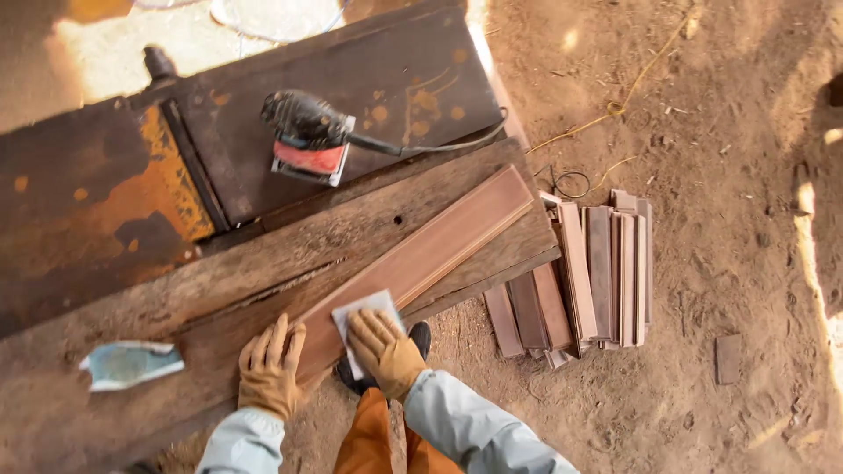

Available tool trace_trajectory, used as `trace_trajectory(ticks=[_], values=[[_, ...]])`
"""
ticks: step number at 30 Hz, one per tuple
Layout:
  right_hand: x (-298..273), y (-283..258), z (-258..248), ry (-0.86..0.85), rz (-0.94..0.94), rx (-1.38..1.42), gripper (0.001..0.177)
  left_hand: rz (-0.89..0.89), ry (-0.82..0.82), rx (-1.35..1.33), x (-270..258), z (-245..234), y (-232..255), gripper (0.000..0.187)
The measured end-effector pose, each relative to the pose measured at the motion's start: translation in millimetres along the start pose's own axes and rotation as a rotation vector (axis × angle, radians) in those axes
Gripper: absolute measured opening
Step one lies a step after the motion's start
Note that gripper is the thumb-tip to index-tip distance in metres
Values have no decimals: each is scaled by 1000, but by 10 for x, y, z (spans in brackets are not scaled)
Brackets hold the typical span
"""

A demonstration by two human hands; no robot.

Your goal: Sanding a wooden board manually and then using an electric palm sander.

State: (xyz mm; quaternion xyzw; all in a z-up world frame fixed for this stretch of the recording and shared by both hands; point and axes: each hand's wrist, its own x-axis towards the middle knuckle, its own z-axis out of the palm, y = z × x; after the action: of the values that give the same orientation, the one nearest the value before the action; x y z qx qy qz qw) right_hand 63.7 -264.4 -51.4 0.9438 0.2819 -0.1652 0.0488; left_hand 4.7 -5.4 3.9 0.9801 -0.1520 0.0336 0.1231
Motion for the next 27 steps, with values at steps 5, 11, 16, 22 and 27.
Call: trace_trajectory(ticks=[5, 11, 16, 22, 27], values=[[249, 1640, -459, 139, 25, -369, 80, -40, 0, -59, -44, 115, -60, 96], [351, 1784, -539, 716, 700, 542, 80, -73, -29, -18, -107, 197, -87, 94], [257, 669, -1022, -75, 110, -255, 47, -64, -12, -38, -37, 168, -78, 94], [656, 2243, -585, 211, 447, 29, 57, -64, 9, -66, -52, 157, -75, 92], [634, 1080, -443, 392, 544, 191, 77, -64, 25, -62, 8, 119, -71, 90]])
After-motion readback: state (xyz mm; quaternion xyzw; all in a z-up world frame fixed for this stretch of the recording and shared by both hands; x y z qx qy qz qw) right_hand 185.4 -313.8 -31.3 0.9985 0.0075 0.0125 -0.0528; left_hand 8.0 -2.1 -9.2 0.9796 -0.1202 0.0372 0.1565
